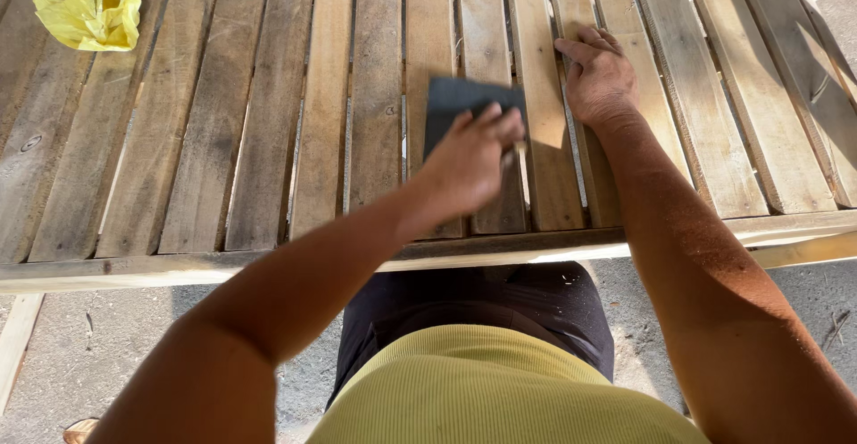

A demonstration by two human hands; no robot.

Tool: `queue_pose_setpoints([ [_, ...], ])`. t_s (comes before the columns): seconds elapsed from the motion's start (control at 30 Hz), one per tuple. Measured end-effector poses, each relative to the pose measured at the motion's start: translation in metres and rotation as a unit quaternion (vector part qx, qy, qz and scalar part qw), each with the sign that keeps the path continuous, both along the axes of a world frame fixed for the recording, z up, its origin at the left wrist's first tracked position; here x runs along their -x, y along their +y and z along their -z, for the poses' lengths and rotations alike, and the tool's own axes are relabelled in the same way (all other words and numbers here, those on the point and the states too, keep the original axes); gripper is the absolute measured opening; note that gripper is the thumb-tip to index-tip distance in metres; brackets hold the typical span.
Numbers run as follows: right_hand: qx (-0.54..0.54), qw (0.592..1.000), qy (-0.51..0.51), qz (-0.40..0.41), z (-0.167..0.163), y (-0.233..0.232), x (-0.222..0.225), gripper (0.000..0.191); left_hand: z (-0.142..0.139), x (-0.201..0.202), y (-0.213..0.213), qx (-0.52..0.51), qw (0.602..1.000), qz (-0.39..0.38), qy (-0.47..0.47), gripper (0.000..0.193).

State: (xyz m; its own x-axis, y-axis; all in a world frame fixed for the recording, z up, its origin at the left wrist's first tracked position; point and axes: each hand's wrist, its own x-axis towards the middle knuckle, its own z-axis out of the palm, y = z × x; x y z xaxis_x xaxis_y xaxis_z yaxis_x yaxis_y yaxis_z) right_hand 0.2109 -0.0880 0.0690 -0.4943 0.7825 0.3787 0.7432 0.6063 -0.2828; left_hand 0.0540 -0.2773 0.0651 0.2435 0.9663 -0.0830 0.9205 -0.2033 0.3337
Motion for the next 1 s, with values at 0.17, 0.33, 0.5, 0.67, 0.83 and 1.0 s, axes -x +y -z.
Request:
queue_pose_setpoints([
  [0.17,0.005,1.000,0.001,0.008,-0.003,-0.002,0.000,0.034,-0.005,0.006,0.043,-0.102,0.994,-0.034,0.014,0.053],
  [0.33,0.031,0.999,0.001,0.022,-0.004,-0.002,0.003,0.032,0.002,-0.018,-0.037,-0.066,0.996,0.053,0.008,0.061],
  [0.5,-0.004,1.000,-0.002,0.009,0.000,-0.001,0.003,0.033,0.013,-0.021,-0.051,-0.073,0.996,0.059,0.008,0.060],
  [0.67,-0.008,1.000,0.005,0.000,-0.002,-0.002,0.001,0.034,0.014,-0.008,0.022,-0.095,0.995,0.013,0.016,0.057],
  [0.83,-0.005,1.000,0.018,-0.016,-0.007,-0.004,0.001,0.035,0.008,-0.014,0.003,-0.117,0.990,0.029,0.072,0.062],
  [1.0,0.006,1.000,0.002,0.010,-0.006,-0.002,0.004,0.034,0.016,-0.024,-0.074,-0.081,0.994,0.067,0.017,0.065],
])
